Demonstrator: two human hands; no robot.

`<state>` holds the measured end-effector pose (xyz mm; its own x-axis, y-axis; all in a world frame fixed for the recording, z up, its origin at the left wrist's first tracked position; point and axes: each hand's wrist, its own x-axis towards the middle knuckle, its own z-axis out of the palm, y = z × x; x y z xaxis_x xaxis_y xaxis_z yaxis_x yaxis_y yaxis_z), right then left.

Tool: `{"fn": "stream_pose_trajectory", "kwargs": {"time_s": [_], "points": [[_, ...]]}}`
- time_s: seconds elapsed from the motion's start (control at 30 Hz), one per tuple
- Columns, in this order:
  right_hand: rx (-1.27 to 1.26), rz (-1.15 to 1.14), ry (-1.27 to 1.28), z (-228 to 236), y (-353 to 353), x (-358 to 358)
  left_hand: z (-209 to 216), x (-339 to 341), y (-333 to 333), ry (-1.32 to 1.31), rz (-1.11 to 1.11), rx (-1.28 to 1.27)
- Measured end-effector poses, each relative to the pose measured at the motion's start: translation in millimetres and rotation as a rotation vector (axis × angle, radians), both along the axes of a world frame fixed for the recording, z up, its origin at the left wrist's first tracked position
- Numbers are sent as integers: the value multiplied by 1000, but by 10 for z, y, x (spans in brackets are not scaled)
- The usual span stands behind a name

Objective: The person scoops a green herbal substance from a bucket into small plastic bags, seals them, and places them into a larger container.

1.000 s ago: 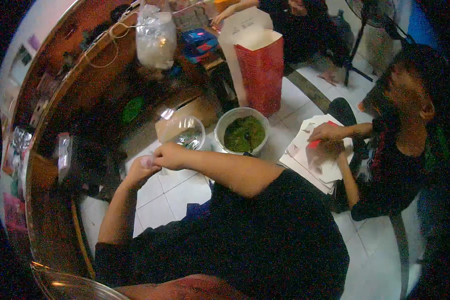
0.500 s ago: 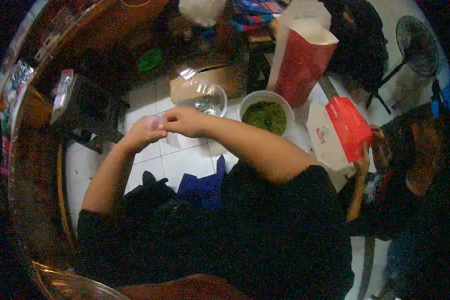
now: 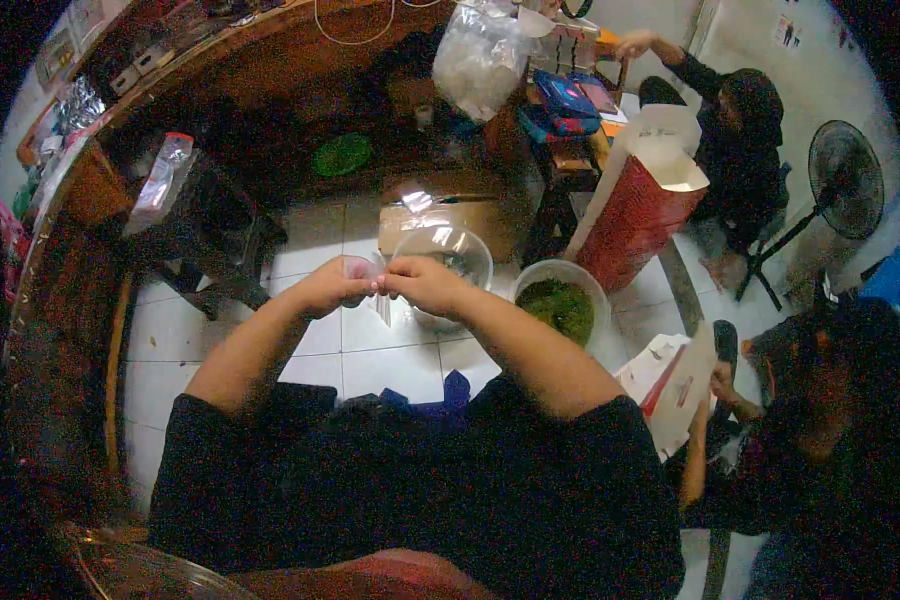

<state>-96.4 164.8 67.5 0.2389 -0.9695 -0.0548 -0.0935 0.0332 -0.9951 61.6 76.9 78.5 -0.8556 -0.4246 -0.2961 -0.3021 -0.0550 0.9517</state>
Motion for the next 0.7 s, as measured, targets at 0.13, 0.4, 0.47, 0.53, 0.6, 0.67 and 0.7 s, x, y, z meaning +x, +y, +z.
{"fn": "stream_pose_trajectory", "kwargs": {"time_s": [0.13,0.4,0.47,0.53,0.6,0.67,0.7], "points": [[-161,-32,253,32,127,136,-96,67,80,105,-60,90],[-45,1,193,-167,391,152,-286,208,385,24,-12,-63],[25,-26,213,-201,374,175,-302,228,365,19,-46,-93],[32,-61,145,-214,370,253,-294,284,365,13,-21,-111],[26,-212,124,-264,305,189,-230,212,361,6,97,-313],[-90,-236,201,-431,197,165,-287,180,334,34,115,-396],[-100,-290,372,-396,179,218,-332,181,310,20,152,-444]]}}
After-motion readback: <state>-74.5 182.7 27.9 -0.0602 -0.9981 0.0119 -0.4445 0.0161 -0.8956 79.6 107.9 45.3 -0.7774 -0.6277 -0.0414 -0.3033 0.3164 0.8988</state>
